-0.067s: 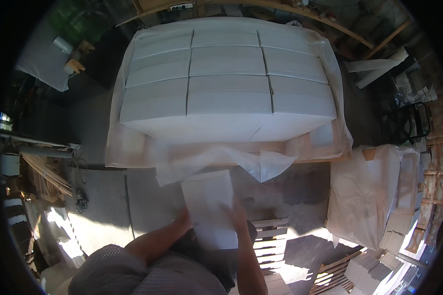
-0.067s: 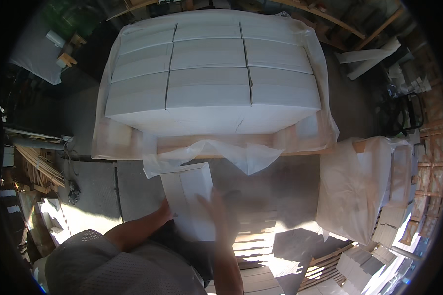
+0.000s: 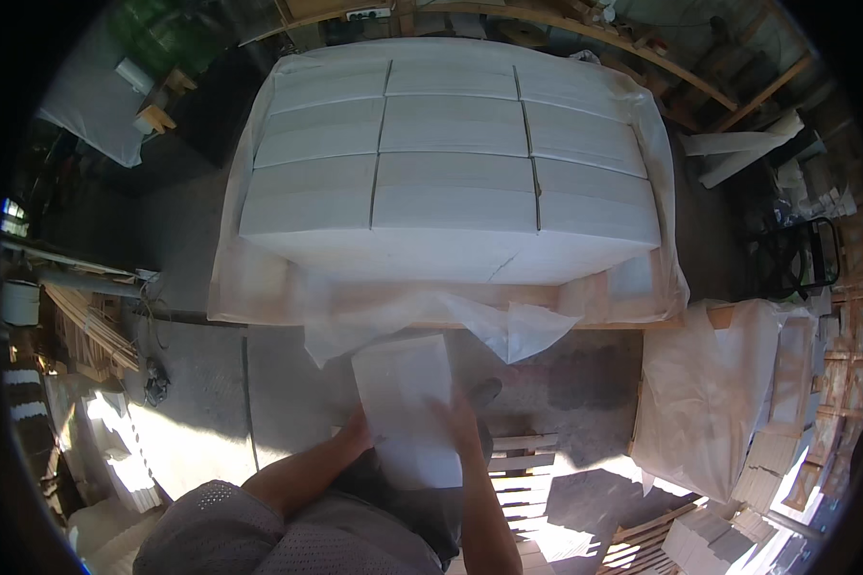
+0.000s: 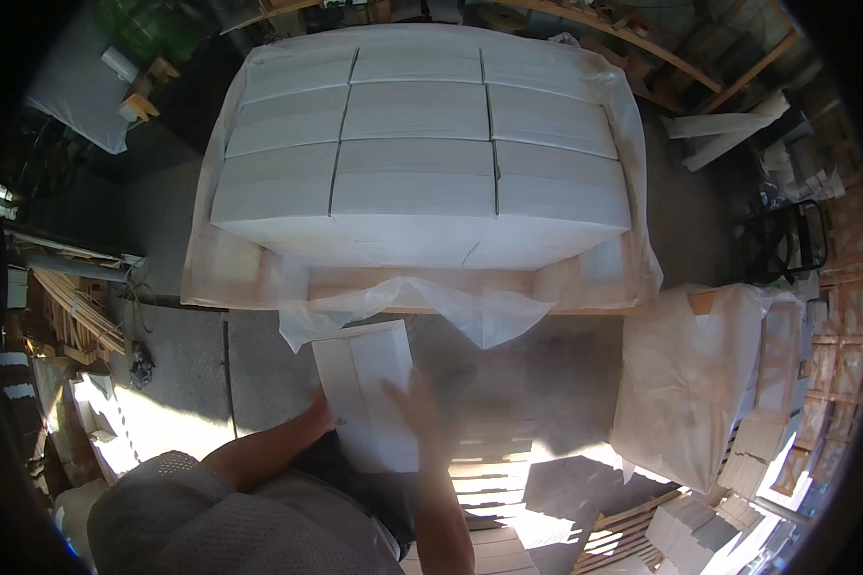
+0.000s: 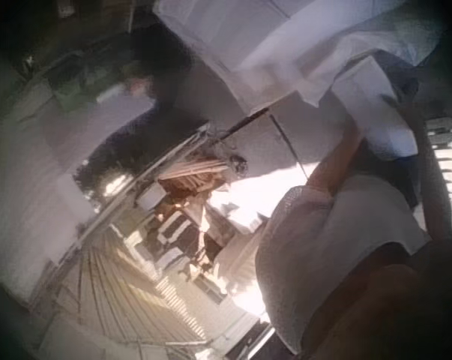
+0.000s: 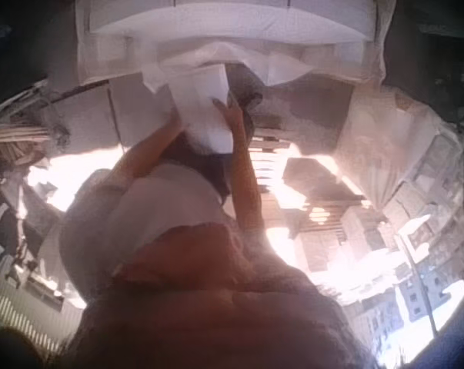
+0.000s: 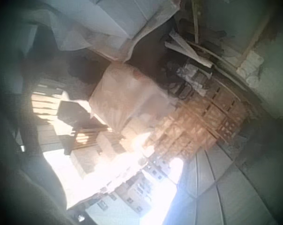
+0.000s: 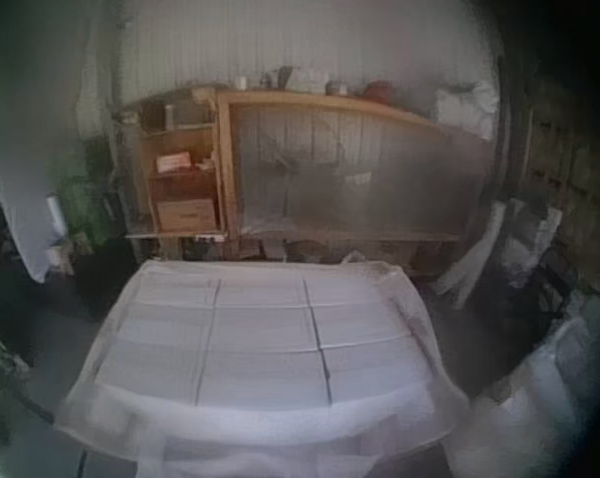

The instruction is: The person repeatedly picks up white rectangular blocks from a pallet and places them onto a stack on another pallet. The person handles the blocks one at a time, moving between two pallets in a warehouse setting.

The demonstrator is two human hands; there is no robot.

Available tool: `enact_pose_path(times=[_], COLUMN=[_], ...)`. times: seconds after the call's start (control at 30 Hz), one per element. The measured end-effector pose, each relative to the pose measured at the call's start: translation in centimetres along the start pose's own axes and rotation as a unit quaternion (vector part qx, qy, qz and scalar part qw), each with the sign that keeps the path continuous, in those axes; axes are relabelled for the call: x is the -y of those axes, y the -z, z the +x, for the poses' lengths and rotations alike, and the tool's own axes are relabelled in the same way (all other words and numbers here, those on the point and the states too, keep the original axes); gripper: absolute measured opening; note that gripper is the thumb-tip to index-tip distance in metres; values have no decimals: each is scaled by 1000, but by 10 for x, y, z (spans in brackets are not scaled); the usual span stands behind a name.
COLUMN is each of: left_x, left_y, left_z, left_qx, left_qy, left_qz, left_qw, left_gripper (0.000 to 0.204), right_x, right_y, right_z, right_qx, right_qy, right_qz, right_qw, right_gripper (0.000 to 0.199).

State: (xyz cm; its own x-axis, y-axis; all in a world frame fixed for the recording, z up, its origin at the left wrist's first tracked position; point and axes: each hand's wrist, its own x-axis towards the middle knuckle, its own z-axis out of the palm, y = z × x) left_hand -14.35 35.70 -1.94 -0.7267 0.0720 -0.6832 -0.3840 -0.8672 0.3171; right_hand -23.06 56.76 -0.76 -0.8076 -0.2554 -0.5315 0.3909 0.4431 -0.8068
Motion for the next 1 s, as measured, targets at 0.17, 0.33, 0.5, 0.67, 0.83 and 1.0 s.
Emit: enact_pose_path(times=[0.17,0.33,0.5,0.67,0.83,1.0], left_x=[30,90,120,111,88,37], left_y=[8,17,41,83,163,223], left_z=[3,13,38,70,123,188], left_qx=[-24,-61,-105,-148,-202,-244], left_qy=[-192,-191,-189,-114,-370,-133], left_qz=[187,335,531,355,495,99], left_qw=[963,921,819,916,760,956], left_gripper=[42,46,50,62,72,58], right_x=[-24,-40,-62,-132,-138,-134], right_y=[3,31,29,-13,-80,-154], right_z=[35,45,68,114,180,263], right_qx=[103,184,238,283,202,234], right_qy=[112,149,-63,-74,-105,-17], right_qz=[-220,-181,-136,-173,-37,-106], right_qw=[964,955,960,941,973,966], right_gripper=[38,38,46,41,38,43])
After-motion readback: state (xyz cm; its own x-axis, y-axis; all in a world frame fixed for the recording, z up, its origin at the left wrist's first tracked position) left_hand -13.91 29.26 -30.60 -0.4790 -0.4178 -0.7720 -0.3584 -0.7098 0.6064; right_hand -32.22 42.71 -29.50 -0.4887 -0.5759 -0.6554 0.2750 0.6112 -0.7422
